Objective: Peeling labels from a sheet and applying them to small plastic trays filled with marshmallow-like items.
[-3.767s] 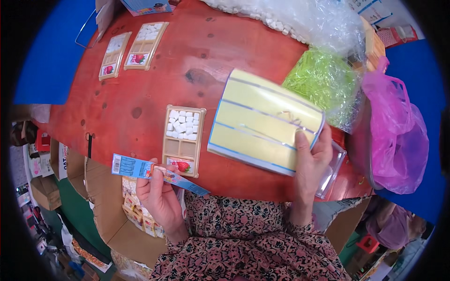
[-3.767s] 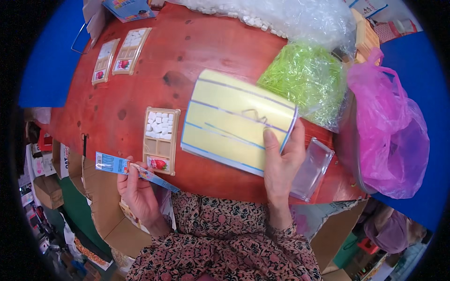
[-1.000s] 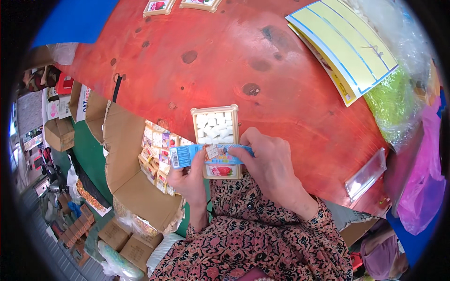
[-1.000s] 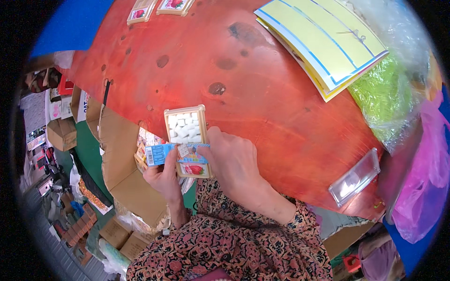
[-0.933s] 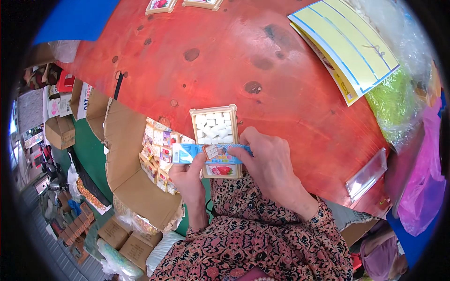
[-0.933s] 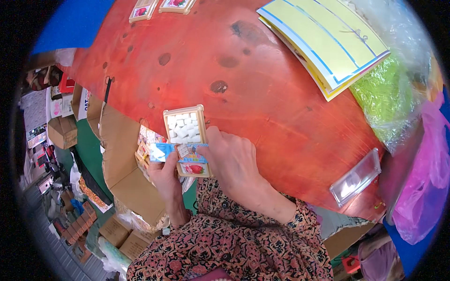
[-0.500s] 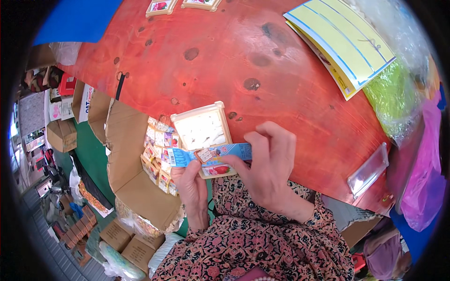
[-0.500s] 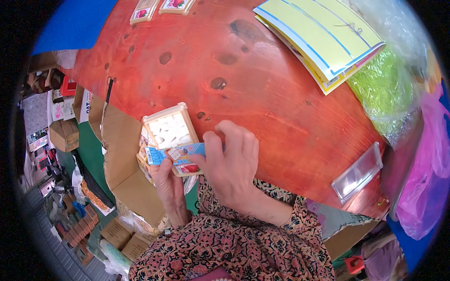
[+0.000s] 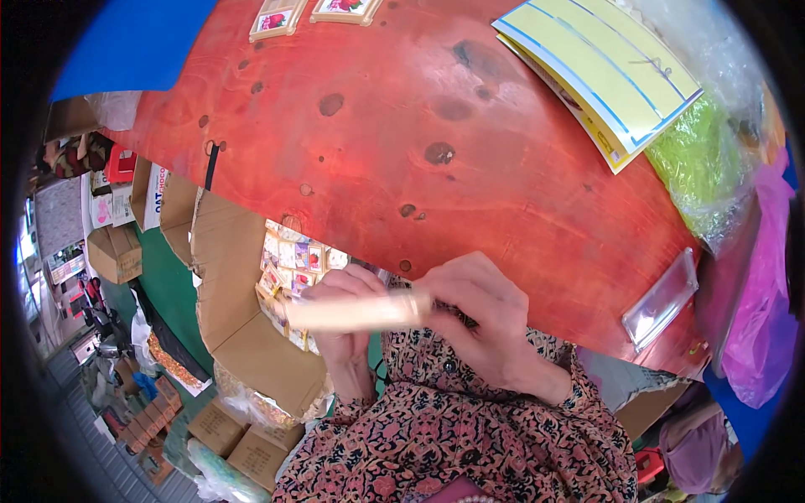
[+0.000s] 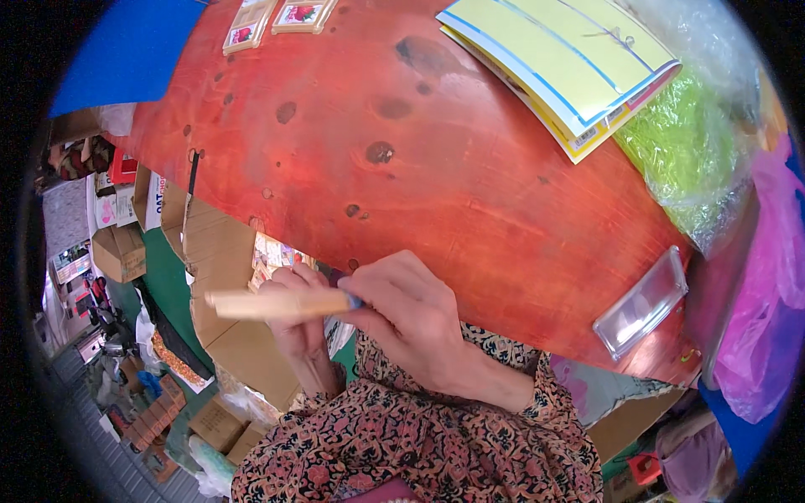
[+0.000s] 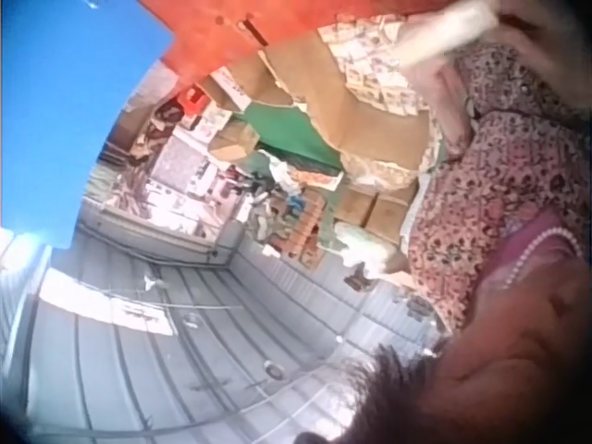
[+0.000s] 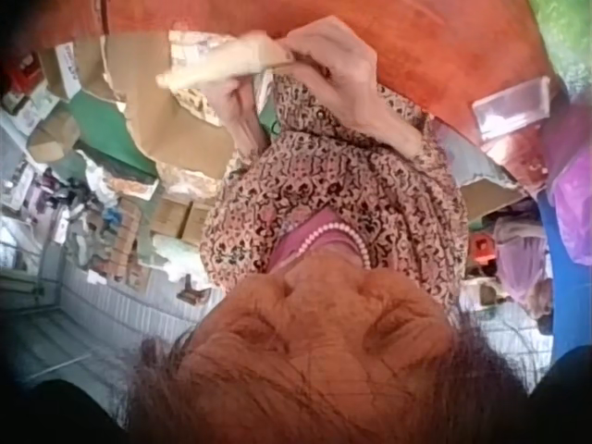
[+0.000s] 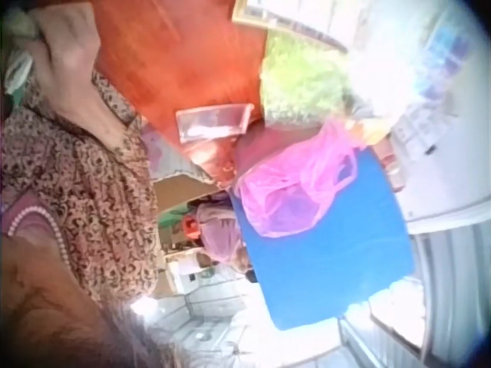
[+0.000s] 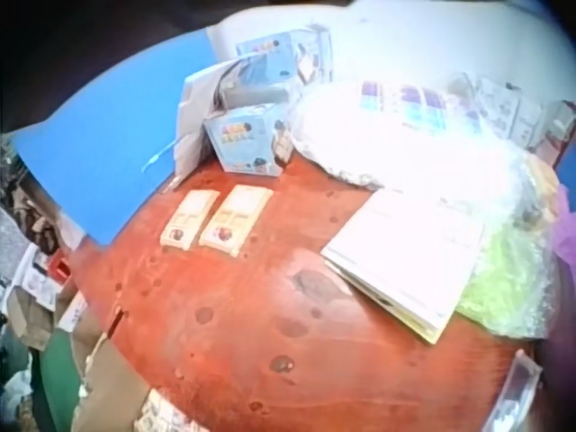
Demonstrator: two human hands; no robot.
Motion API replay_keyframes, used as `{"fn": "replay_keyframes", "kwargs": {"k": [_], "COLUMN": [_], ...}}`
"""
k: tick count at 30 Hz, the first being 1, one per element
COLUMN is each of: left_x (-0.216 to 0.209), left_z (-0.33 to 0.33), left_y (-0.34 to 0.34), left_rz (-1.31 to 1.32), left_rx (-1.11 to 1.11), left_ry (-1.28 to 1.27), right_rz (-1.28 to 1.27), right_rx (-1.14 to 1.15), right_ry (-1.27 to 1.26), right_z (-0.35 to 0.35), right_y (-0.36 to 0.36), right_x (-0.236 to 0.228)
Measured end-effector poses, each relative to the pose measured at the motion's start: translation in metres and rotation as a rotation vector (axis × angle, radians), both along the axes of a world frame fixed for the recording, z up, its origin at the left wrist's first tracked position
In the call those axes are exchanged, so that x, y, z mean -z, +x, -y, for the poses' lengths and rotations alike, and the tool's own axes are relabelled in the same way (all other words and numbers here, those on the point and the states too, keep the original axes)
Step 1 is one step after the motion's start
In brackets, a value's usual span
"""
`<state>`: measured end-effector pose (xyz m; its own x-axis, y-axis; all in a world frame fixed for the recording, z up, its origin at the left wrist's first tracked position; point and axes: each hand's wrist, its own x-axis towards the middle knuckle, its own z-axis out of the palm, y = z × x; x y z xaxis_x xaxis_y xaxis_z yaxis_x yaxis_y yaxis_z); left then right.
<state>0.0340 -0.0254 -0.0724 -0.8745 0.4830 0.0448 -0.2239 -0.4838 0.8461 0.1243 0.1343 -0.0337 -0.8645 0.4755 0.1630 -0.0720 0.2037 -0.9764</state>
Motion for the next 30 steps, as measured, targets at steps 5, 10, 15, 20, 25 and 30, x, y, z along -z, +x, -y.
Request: {"fn": "replay_keyframes", "kwargs": {"k": [5,10,15,20,25,30], "left_x": [-0.006,-0.026,-0.032,-0.029,-0.028,-0.027], "left_z": [-0.017,-0.023,-0.027,-0.031,-0.035,-0.035], "left_y": [-0.035,-0.049,-0.052,-0.051,-0.047,-0.036], "left_rz": [-0.311,-0.364,-0.402,-0.402,-0.375,-0.369], "left_rx": [0.402,0.615,0.719,0.747,0.766,0.713], "left_ry": [0.092,-0.066,-0.123,-0.185,-0.228,-0.292], "right_rz": [-0.088,-0.169,-0.183,-0.133,-0.120,-0.156], "right_rx": [-0.095,-0.034,-0.080,-0.082,-0.093,-0.190], "right_ry": [0.071,0.185,0.199,0.211,0.148,0.114], "right_z": [-0.002,-0.002,-0.009,-0.008,-0.007,-0.012], "right_y": [0.014,0.022,0.023,0.029,0.031,0.030], "right_x": [0.005,0.020,0.015,0.022,0.025,0.028]}}
